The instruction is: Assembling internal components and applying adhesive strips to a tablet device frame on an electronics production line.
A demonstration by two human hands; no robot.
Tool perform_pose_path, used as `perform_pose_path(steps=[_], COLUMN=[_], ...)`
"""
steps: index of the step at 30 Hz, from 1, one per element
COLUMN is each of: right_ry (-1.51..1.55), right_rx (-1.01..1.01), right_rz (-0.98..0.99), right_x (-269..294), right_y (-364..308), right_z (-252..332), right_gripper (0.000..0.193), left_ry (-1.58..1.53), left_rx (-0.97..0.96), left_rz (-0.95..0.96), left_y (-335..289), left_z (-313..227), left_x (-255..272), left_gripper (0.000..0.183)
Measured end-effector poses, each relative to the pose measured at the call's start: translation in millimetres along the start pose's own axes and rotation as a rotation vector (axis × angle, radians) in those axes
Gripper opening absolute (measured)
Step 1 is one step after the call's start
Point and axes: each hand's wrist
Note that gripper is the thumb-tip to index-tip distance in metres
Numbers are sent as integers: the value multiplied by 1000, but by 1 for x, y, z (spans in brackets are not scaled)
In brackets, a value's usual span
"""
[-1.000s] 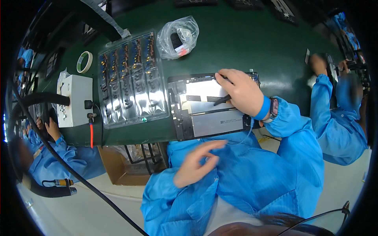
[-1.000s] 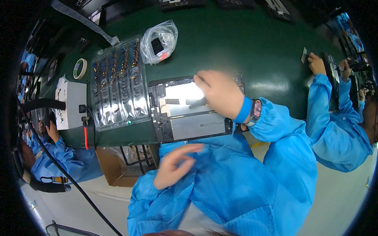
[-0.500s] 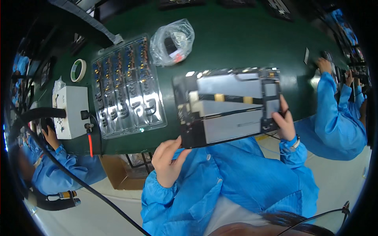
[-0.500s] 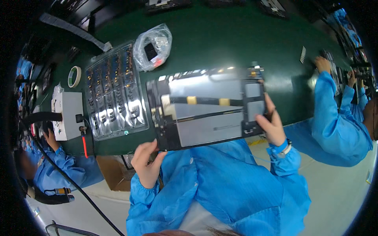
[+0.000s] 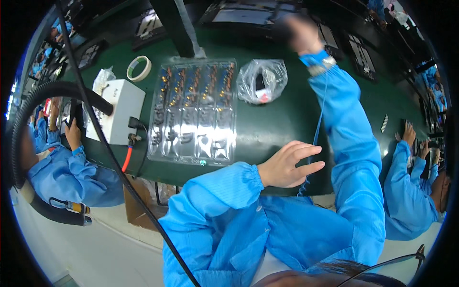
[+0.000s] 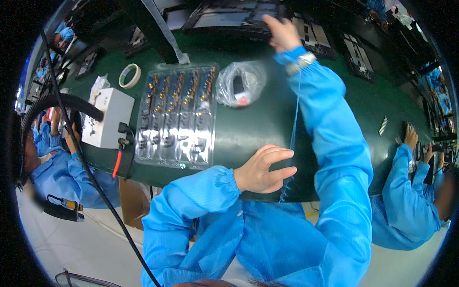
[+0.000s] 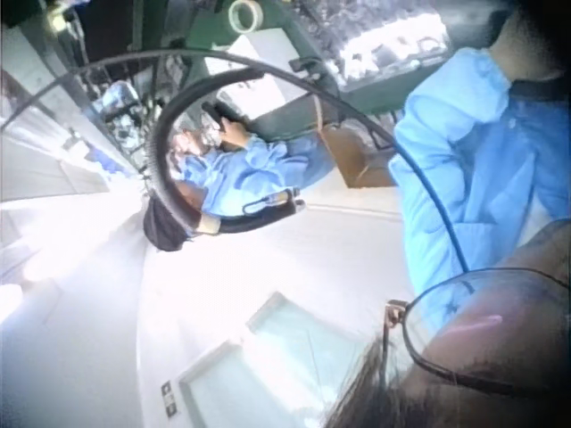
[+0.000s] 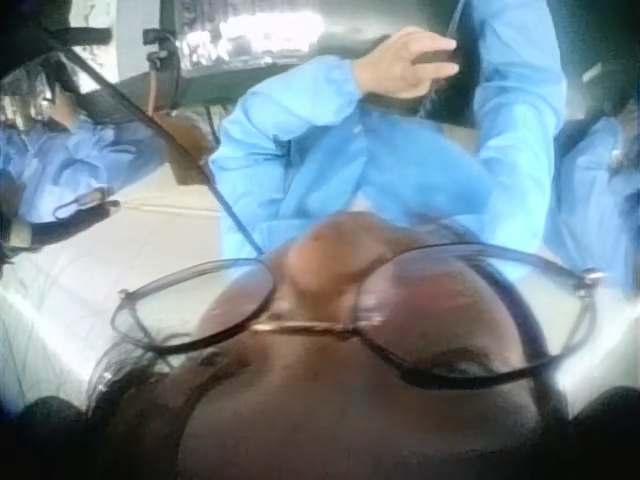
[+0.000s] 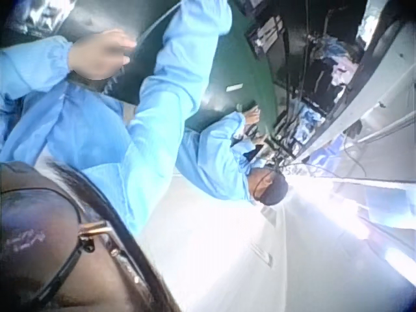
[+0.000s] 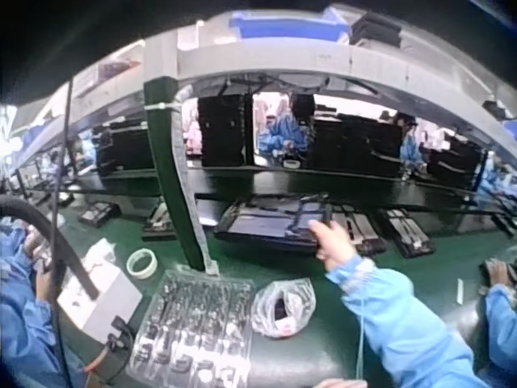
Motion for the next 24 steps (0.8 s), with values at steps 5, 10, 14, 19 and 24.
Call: perform_pose_path(steps=[5,10,14,19,24], right_ry=[-46,-396,-669,-1476,-1433], right_rx=[-71,-59,83,415,597], right_rz=[113,46,508,966,939], right_x=[-113,-137,-122,-49,-7], right_y=[62,103,80,60,68], right_z=[-72,-128,-81,-37,-72], right_gripper=[48,49,67,71,66], left_ry=[-16,-116,-130,-129,-195], left_rx=[-113,-71,2,64,190], left_rz=[0,24,8,37,-5], left_y=[0,4,-2,-2,0], left_z=[3,5,4,3,-1], left_x=[14,10,13,12,9], left_gripper=[41,50,54,56,52])
Point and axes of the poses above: each hand's wrist, its own y-axis towards the middle knuckle, its own x-axis out of the back of the hand, z = x × y, and after that the axes turned 15 degrees about x, right-handed
